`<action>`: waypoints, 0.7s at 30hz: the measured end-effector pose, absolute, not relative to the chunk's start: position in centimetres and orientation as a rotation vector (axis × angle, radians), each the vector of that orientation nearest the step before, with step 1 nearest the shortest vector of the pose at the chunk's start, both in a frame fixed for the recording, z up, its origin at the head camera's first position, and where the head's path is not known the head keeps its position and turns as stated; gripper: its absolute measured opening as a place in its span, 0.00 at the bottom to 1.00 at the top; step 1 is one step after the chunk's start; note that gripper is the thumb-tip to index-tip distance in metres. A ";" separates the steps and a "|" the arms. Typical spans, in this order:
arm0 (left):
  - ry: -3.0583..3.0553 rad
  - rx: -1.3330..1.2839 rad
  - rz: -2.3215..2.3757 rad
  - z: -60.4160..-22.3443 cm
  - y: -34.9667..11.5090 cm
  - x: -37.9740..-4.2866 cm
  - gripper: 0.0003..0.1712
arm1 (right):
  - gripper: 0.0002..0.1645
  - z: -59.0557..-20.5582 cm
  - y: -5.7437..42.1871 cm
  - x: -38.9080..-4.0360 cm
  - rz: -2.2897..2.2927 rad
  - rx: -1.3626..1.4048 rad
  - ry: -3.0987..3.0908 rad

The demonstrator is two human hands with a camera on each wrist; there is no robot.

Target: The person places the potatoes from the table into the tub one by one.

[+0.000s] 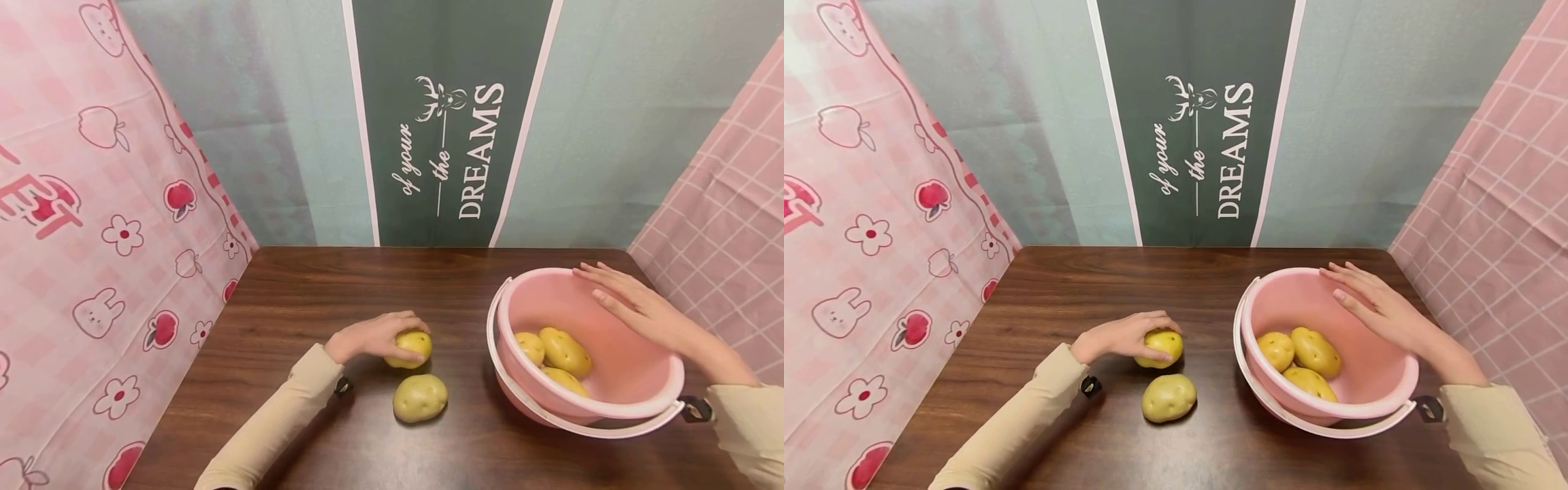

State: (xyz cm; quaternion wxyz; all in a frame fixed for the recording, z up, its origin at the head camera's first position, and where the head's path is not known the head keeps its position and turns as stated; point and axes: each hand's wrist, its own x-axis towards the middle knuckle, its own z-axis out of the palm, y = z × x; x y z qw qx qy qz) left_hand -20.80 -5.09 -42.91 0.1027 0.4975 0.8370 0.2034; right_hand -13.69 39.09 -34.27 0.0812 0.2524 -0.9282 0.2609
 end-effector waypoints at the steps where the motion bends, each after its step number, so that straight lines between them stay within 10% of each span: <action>1: 2.473 1.470 0.604 -42.8 -5.0 -20.8 0.29 | 0.28 -34.3 39.1 -13.7 0.779 0.755 -2.775; 21: 2.485 1.565 0.644 -41.7 -3.1 -21.2 0.27 | 0.28 -34.4 39.2 -13.7 0.785 0.754 -2.772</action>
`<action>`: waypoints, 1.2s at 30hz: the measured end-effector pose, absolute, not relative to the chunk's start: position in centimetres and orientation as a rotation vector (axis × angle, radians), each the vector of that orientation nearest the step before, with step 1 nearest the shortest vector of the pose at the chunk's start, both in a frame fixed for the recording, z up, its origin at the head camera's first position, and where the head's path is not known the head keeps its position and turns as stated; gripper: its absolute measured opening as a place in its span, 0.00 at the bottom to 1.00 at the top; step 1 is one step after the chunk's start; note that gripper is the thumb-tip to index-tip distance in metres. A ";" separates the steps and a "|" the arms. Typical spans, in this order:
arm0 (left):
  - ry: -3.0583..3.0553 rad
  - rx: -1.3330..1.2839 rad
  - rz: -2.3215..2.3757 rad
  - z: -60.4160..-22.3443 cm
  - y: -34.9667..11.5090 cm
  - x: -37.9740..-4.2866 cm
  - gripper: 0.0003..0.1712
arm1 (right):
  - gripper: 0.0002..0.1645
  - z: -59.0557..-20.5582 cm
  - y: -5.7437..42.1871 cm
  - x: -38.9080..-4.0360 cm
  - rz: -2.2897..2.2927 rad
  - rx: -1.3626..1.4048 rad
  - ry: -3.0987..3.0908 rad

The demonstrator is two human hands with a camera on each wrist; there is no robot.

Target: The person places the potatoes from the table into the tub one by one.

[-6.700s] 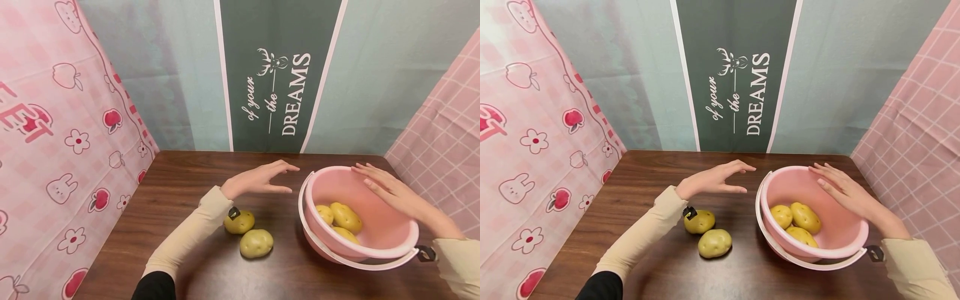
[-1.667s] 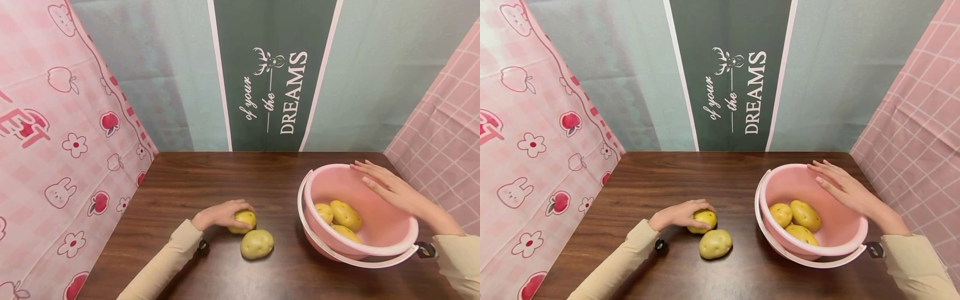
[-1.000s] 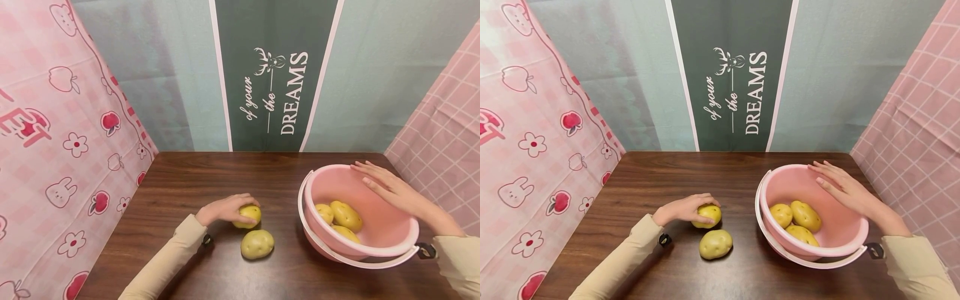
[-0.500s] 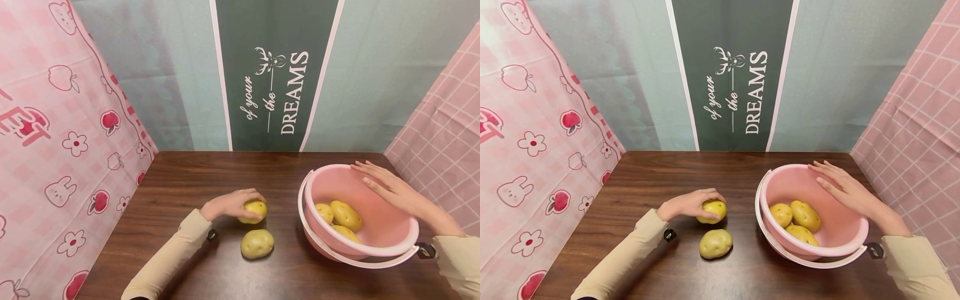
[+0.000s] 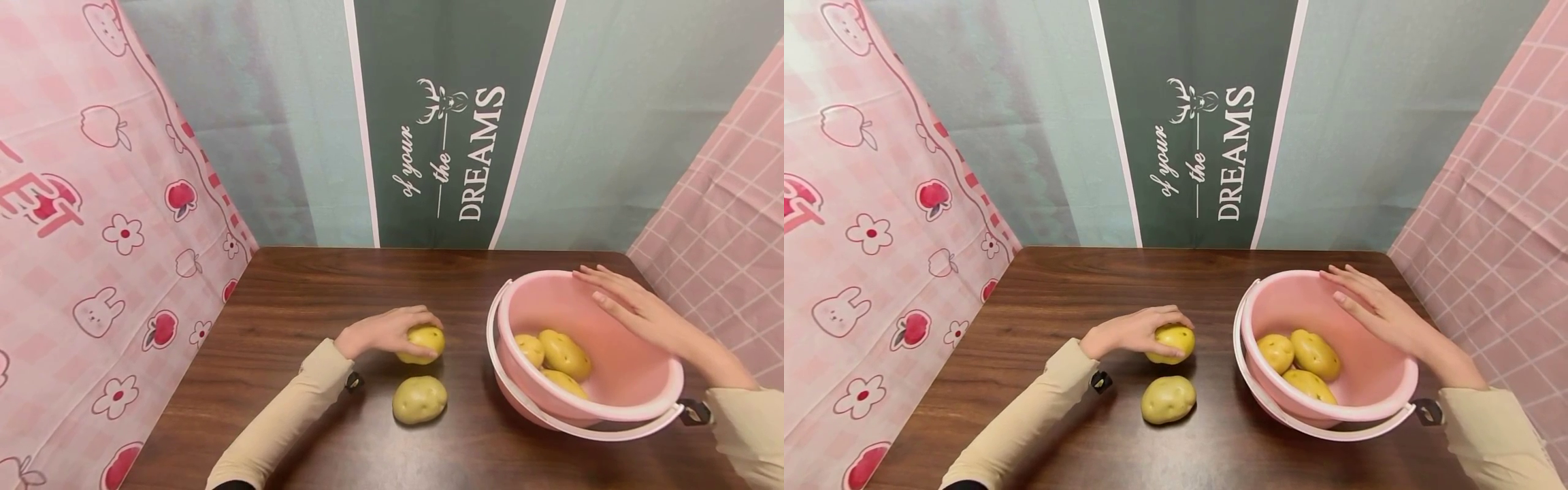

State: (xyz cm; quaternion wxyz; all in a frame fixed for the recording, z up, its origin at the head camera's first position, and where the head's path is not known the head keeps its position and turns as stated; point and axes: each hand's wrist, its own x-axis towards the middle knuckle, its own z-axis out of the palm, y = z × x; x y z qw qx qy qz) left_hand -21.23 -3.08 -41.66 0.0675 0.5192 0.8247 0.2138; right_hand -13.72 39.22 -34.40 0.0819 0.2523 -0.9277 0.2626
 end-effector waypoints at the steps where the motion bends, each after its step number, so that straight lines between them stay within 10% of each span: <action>1: 2.483 1.570 0.648 -41.5 -3.0 -21.2 0.27 | 0.28 -34.4 39.2 -13.7 0.783 0.754 -2.772; 36: 2.496 1.630 0.657 -39.5 -0.5 -21.4 0.29 | 0.29 -34.5 39.3 -13.7 0.787 0.740 -2.774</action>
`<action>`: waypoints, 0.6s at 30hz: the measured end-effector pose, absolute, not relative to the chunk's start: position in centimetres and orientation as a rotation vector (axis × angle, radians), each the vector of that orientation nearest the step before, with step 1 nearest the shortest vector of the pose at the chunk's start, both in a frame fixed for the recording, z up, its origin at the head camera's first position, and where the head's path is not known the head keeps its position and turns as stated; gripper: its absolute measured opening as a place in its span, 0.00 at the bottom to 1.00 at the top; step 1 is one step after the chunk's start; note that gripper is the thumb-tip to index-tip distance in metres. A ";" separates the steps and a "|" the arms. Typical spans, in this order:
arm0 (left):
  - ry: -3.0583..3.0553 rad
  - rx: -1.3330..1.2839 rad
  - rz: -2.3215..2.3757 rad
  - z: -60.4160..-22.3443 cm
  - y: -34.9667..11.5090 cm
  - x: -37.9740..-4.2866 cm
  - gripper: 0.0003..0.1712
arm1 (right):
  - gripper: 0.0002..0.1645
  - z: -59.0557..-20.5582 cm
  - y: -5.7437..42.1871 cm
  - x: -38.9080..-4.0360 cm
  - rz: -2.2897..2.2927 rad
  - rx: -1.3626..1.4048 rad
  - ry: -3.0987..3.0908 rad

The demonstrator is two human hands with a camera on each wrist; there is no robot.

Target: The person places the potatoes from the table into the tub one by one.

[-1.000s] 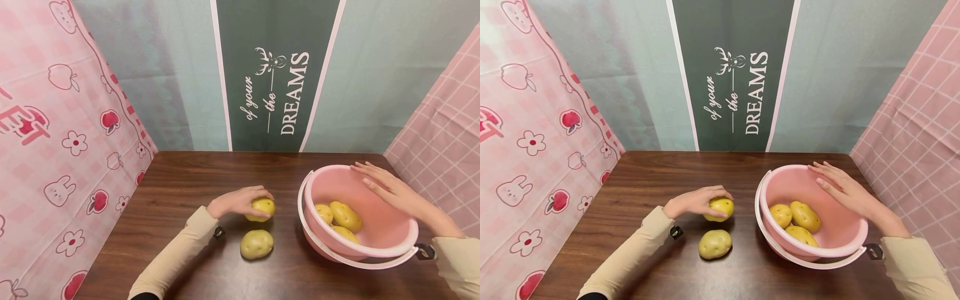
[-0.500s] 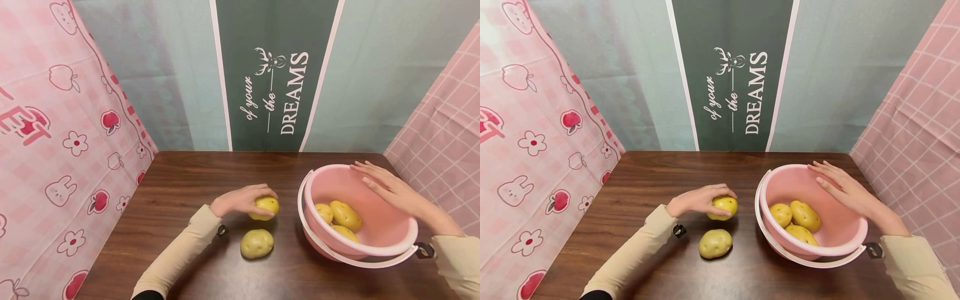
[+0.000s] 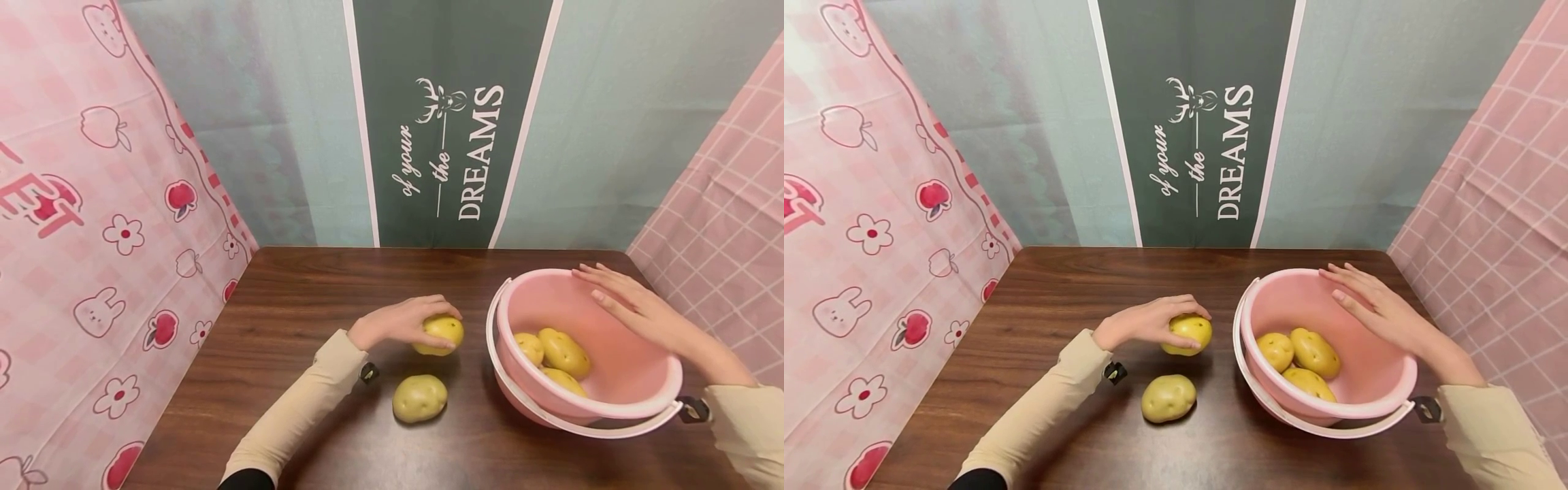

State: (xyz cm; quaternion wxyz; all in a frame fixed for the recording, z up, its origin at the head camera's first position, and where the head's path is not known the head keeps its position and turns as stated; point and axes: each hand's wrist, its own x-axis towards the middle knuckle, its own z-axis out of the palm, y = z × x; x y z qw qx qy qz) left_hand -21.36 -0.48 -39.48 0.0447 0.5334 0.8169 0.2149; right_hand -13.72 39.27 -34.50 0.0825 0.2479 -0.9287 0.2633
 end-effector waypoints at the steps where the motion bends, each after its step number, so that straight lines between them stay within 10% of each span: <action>1: 2.495 1.634 0.659 -39.4 -0.4 -21.4 0.29 | 0.29 -34.5 39.3 -13.7 0.786 0.740 -2.773; 18: 2.498 1.643 0.688 -38.1 0.1 -21.6 0.28 | 0.28 -34.8 39.3 -13.9 0.765 0.755 -2.750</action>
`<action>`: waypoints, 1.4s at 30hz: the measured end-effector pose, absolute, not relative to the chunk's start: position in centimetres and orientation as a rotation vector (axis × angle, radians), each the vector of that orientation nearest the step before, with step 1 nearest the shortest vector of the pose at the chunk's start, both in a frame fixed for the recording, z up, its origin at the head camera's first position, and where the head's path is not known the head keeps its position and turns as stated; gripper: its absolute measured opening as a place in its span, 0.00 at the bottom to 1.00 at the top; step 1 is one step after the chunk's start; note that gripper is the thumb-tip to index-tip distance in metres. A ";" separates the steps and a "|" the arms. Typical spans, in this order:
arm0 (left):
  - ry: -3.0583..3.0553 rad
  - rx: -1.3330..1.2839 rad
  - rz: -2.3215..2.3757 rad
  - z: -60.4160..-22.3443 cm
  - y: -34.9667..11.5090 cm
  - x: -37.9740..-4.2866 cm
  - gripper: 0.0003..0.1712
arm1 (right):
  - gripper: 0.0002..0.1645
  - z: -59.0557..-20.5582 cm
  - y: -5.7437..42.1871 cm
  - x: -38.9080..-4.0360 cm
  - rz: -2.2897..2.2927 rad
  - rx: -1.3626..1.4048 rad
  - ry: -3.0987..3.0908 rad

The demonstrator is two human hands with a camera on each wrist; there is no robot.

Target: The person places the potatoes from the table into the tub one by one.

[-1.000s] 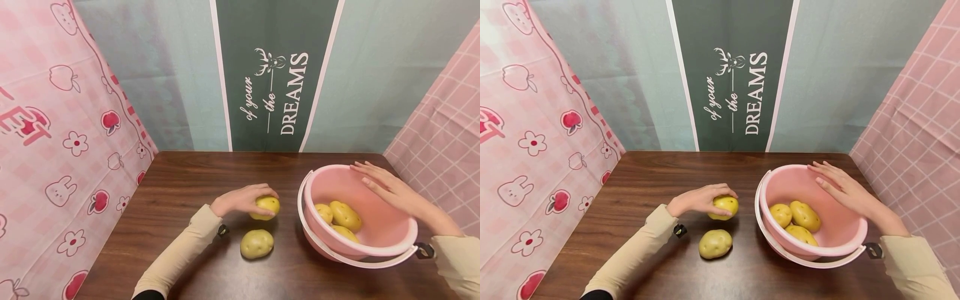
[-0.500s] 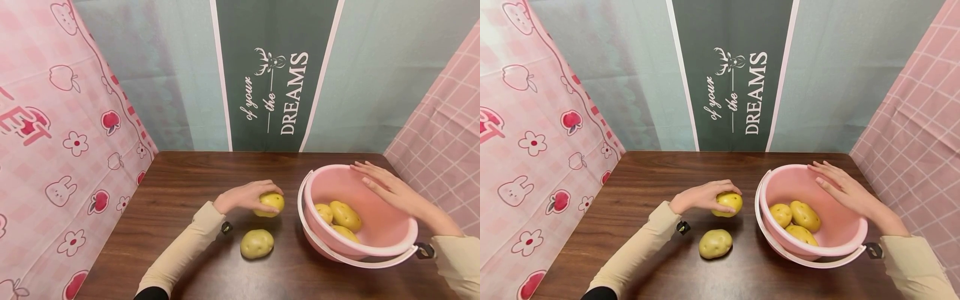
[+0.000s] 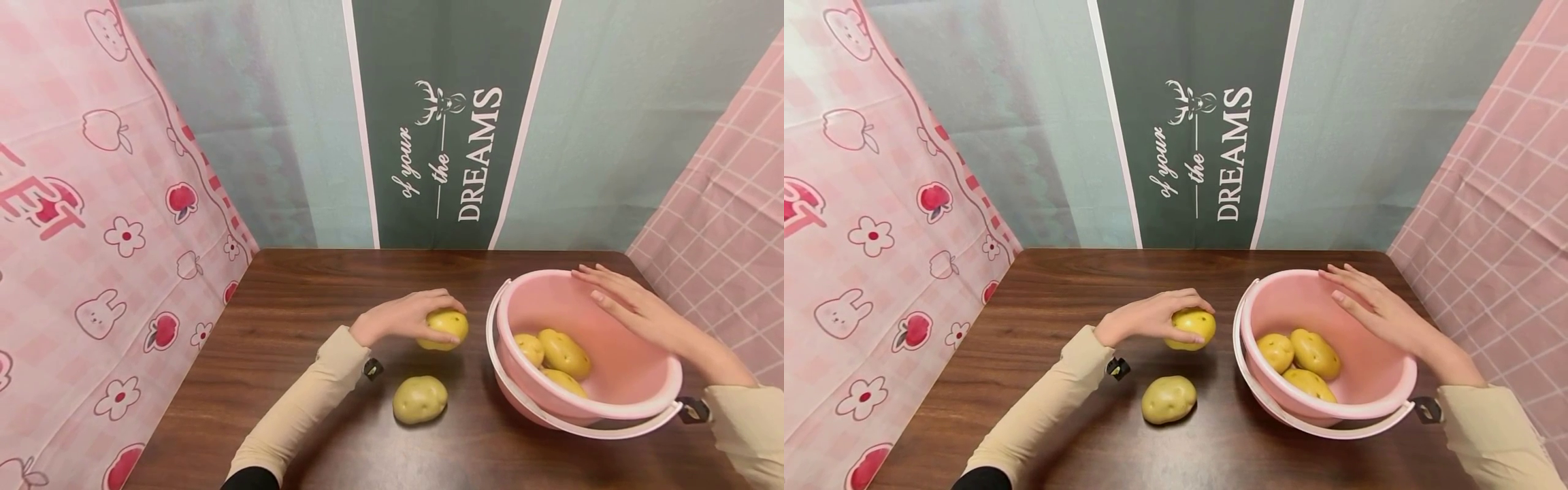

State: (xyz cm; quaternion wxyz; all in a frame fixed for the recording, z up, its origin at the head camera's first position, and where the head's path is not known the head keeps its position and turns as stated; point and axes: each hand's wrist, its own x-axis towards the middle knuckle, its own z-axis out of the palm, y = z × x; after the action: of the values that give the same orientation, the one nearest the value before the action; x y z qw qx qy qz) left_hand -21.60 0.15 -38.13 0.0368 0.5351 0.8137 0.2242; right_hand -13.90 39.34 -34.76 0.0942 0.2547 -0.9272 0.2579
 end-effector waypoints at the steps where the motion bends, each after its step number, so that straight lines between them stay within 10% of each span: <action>1: 2.496 1.642 0.691 -38.1 0.1 -21.6 0.28 | 0.28 -34.8 39.3 -13.9 0.768 0.754 -2.752; 42: 2.467 1.675 0.770 -36.3 1.7 -22.1 0.29 | 0.28 -34.5 39.2 -13.7 0.777 0.756 -2.758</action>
State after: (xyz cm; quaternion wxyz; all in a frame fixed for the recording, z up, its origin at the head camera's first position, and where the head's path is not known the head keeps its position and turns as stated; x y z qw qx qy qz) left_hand -22.13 1.65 -36.26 0.0311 0.5436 0.8006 0.2501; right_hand -13.75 39.24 -34.49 0.0890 0.2541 -0.9270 0.2613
